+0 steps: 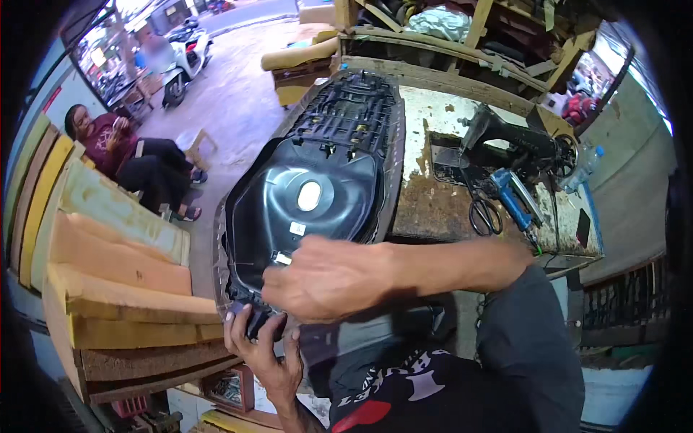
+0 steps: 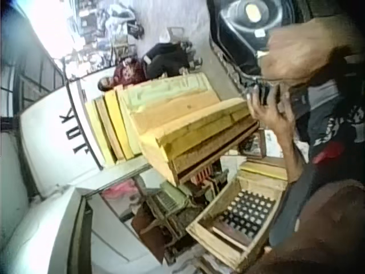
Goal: The person reupholsters a motorcycle seat by fitting a new brown cover over the base and securing it with a pneumatic staple gun. They repeatedly flip the seat to access different edges, aligning the fabric and driving staples into the plastic shell to attach the cover.
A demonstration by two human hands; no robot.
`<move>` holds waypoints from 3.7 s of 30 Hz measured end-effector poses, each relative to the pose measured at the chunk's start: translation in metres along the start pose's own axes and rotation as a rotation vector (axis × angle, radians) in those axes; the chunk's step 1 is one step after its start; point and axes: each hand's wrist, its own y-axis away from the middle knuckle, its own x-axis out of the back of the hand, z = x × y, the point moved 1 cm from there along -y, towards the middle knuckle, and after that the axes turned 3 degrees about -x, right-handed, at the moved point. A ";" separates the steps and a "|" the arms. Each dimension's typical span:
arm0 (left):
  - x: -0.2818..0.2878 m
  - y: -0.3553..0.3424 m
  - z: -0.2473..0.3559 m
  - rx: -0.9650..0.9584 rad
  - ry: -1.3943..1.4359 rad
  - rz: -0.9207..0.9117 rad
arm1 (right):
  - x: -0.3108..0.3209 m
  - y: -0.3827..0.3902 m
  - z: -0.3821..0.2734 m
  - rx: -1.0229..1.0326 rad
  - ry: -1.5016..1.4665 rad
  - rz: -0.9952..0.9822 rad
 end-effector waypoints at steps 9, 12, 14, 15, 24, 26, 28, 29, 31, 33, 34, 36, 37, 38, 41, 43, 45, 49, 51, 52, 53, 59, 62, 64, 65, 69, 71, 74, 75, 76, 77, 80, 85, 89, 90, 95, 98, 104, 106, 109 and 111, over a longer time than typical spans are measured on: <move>-0.014 -0.009 0.016 -0.173 -0.001 0.013 | -0.035 0.305 0.132 -1.694 0.500 0.178; -0.034 -0.005 0.050 -0.211 -0.061 0.058 | -0.052 0.327 0.149 -1.526 0.532 0.134; -0.044 0.000 0.061 -0.179 -0.049 0.100 | -0.046 0.297 0.126 -1.393 0.573 0.176; -0.045 0.002 0.062 -0.184 -0.042 0.100 | -0.036 0.290 0.106 -1.338 0.608 0.200; -0.051 0.006 0.061 -0.177 -0.051 0.143 | 0.034 0.120 -0.071 -0.874 -0.069 -0.049; -0.054 0.004 0.062 -0.185 -0.037 0.154 | 0.029 0.107 -0.074 -0.883 -0.054 -0.124; -0.056 0.005 0.062 -0.181 -0.024 0.176 | 0.026 0.098 -0.071 -0.881 0.003 -0.174; -0.057 0.004 0.061 -0.180 -0.018 0.187 | 0.025 0.095 -0.069 -0.873 0.027 -0.190; -0.058 0.005 0.060 -0.178 -0.009 0.203 | 0.027 0.090 -0.067 -0.854 0.069 -0.228; -0.062 0.006 0.058 -0.180 -0.006 0.219 | 0.031 0.086 -0.063 -0.823 0.100 -0.265; -0.062 0.005 0.057 -0.192 -0.004 0.237 | 0.034 0.083 -0.061 -0.823 0.122 -0.325; -0.062 0.006 0.056 -0.193 -0.003 0.236 | 0.034 0.078 -0.060 -0.827 0.131 -0.335; -0.063 0.006 0.056 -0.193 -0.003 0.235 | 0.034 0.076 -0.059 -0.827 0.135 -0.341; -0.060 0.005 0.058 -0.190 -0.007 0.225 | 0.037 0.073 -0.060 -0.846 0.128 -0.366; -0.060 0.005 0.060 -0.193 0.036 0.208 | 0.033 0.074 -0.061 -0.827 0.149 -0.348; -0.057 0.004 0.061 -0.191 0.042 0.212 | 0.029 0.071 -0.061 -0.893 0.134 -0.397; -0.056 0.004 0.059 -0.197 0.030 0.209 | 0.022 0.072 -0.060 -0.997 -0.049 -0.314; -0.054 0.003 0.057 -0.229 0.045 0.223 | -0.038 0.120 -0.065 -1.179 -1.130 0.182; -0.055 0.006 0.051 -0.251 -0.014 0.219 | -0.065 0.126 -0.080 -0.897 -1.895 0.575; -0.058 0.007 0.046 -0.245 -0.035 0.218 | -0.063 0.127 -0.082 -0.658 -1.919 0.689; -0.059 0.008 0.042 -0.239 -0.055 0.217 | -0.055 0.129 -0.081 -0.461 -1.890 0.775; -0.032 -0.007 0.023 -0.199 -0.037 0.090 | 0.010 0.186 0.006 -1.266 0.048 0.442; -0.008 -0.031 0.026 -0.114 -0.036 0.018 | 0.012 0.247 0.090 -1.535 0.333 0.200; -0.006 -0.040 0.048 -0.081 -0.142 0.086 | 0.004 0.262 0.133 -1.552 0.384 0.142; -0.011 -0.045 0.061 -0.086 -0.171 0.113 | 0.001 0.267 0.149 -1.531 0.415 0.150; -0.047 -0.066 0.116 -0.232 -0.076 -0.001 | -0.008 0.226 0.138 -1.142 0.523 0.513; -0.075 -0.080 0.133 -0.193 -0.073 -0.045 | -0.012 0.211 0.112 -0.993 0.049 0.675; -0.105 -0.099 0.144 -0.144 -0.116 -0.158 | -0.003 0.222 0.075 -0.966 -0.067 0.761; -0.110 -0.107 0.146 -0.124 -0.138 -0.183 | 0.003 0.238 0.072 -1.020 -0.010 0.745; -0.109 -0.111 0.147 -0.103 -0.167 -0.180 | 0.007 0.260 0.076 -1.136 0.062 0.663; -0.108 -0.114 0.150 -0.097 -0.185 -0.230 | 0.009 0.286 0.081 -1.246 0.190 0.602; -0.106 -0.121 0.158 -0.089 -0.231 -0.327 | 0.010 0.367 0.095 -1.655 0.417 0.360; -0.112 -0.130 0.165 0.078 -0.206 -0.385 | 0.030 0.382 0.097 -1.895 0.124 0.275; -0.113 -0.136 0.173 0.170 -0.236 -0.406 | 0.037 0.418 0.106 -1.910 -0.096 0.258; -0.113 -0.133 0.177 0.197 -0.244 -0.417 | 0.040 0.420 0.103 -1.978 -0.127 0.138; -0.120 -0.135 0.170 0.248 -0.088 -0.325 | 0.104 0.332 0.083 -1.946 -0.434 -0.097; -0.135 -0.131 0.170 0.281 -0.135 -0.229 | 0.113 0.282 0.081 -1.375 -0.648 -0.004; -0.148 -0.117 0.169 0.311 -0.152 -0.246 | 0.112 0.185 0.130 -1.192 -0.842 -0.423; -0.149 -0.114 0.170 0.314 -0.154 -0.250 | 0.095 0.182 0.138 -1.214 -0.891 -0.387; -0.153 -0.110 0.170 0.354 -0.158 -0.278 | 0.078 0.173 0.145 -1.242 -0.840 -0.425; -0.155 -0.108 0.170 0.370 -0.157 -0.310 | 0.059 0.171 0.141 -1.207 -0.761 -0.408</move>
